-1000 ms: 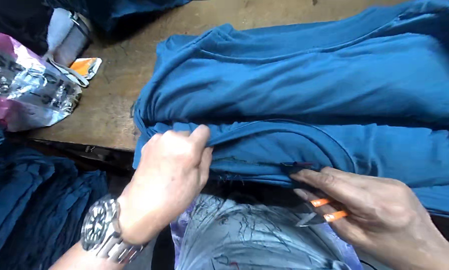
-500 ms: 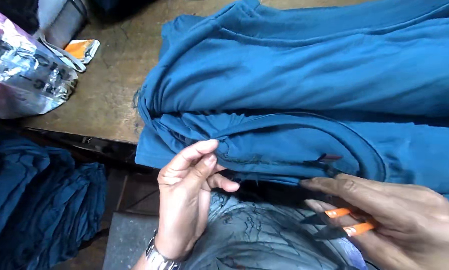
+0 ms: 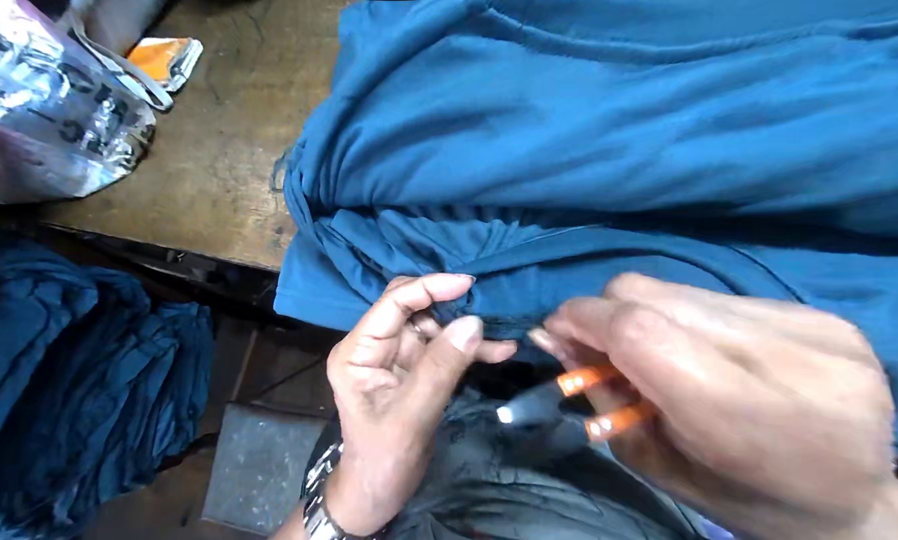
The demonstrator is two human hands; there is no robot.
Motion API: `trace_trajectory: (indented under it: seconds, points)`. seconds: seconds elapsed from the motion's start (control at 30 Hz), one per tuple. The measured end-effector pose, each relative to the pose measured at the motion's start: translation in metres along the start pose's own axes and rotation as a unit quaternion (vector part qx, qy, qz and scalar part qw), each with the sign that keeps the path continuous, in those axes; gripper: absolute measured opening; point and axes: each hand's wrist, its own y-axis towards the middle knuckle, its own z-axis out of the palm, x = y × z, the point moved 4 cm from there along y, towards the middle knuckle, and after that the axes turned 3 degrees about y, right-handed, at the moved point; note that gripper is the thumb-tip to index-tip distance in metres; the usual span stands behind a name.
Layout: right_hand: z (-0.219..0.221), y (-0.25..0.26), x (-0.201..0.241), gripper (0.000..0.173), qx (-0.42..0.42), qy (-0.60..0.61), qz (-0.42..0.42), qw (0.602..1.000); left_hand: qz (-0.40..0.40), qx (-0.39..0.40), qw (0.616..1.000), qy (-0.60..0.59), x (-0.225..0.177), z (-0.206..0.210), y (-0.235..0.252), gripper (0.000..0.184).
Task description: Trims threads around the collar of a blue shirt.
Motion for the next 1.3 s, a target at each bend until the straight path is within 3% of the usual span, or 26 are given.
trace_trajectory:
  seconds: [0.17,0.4,0.53,0.57,0.77,1.3]
  points:
    - [0.011,-0.027,0.011,0.017,-0.001,0.004,0.013,1.0,-0.009,-0.006,1.0,-0.008,0.001,0.013,0.005,0.058]
    - [0.012,-0.046,0.01,0.015,0.024,0.053,0.035,0.998,-0.036,0.006,0.999,0.02,-0.002,0.016,0.007,0.074]
    - [-0.012,-0.057,-0.01,0.062,0.067,0.021,0.158,0.985,-0.086,-0.025,0.996,-0.004,-0.005,0.011,0.002,0.072]
    - [-0.019,-0.061,-0.017,0.065,0.071,0.002,0.167,0.983,-0.101,-0.03,0.994,-0.013,-0.005,0.009,0.001,0.073]
    - [-0.014,-0.074,-0.023,0.045,0.001,-0.113,0.121,0.986,-0.148,-0.05,0.986,-0.059,-0.007,0.008,-0.002,0.073]
    - [0.009,-0.049,-0.012,0.034,-0.057,-0.116,0.064,0.99,-0.171,-0.078,0.98,-0.063,-0.007,0.013,-0.005,0.072]
